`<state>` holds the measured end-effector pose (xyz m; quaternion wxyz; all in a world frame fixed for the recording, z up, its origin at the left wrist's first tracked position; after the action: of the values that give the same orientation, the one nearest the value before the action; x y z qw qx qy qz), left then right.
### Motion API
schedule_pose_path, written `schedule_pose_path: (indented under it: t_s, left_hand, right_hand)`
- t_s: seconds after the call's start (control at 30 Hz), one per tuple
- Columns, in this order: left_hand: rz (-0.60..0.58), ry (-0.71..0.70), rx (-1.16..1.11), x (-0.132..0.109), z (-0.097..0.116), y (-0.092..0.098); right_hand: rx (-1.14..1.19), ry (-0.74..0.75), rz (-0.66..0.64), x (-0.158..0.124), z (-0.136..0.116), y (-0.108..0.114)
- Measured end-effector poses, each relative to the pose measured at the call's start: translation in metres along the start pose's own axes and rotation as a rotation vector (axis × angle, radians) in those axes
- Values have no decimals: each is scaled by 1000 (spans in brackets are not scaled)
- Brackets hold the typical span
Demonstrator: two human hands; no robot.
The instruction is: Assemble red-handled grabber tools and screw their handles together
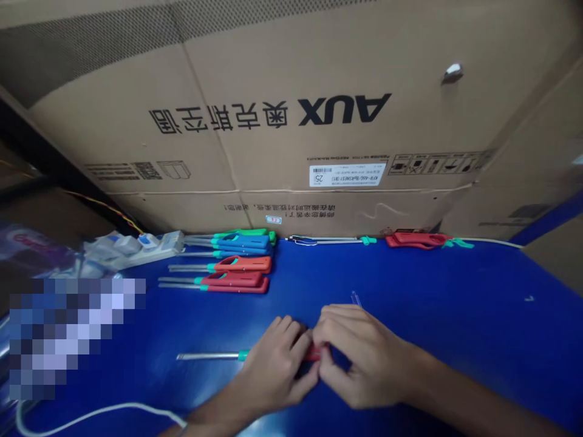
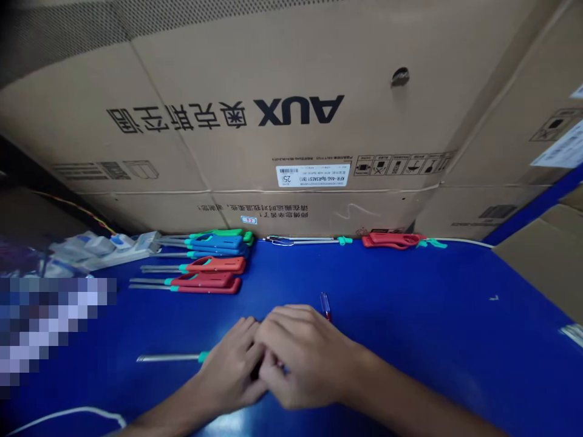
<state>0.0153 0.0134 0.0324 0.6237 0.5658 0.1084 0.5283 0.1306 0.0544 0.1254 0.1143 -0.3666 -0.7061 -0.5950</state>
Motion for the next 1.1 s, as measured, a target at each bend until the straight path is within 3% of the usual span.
schedule_pose_path:
  t_s: [0.1, 0.3, 0.53, 0.73, 1.1]
  left_hand:
    - [-93, -67, -18, 2, 4, -3]
    - [-87, -104, -61, 6, 3, -5]
    - [-63, -106, -114, 7, -4, -8]
    - [-133, -154, -64, 13, -1, -10]
    - [-93, -151, -56, 14, -15, -9]
  right_hand:
    - [70, -205, 50, -36, 30, -26]
    - [141, -228, 55, -66, 38, -44]
    - [178, -106, 71, -70, 29, -46]
    - [194, -180, 54, -70, 36, -44]
    - [135, -257, 48, -69, 45, -51]
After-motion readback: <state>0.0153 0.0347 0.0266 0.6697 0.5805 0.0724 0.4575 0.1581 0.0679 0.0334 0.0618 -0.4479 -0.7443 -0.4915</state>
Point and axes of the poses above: each hand's wrist, its own x-axis towards the middle knuckle, its own y-axis out of the back of the hand, z = x × y, the point moved 6 cm from there along x, towards the middle knuckle, and after that the axes turned 12 degrees about -x, right-handed, at the moved point
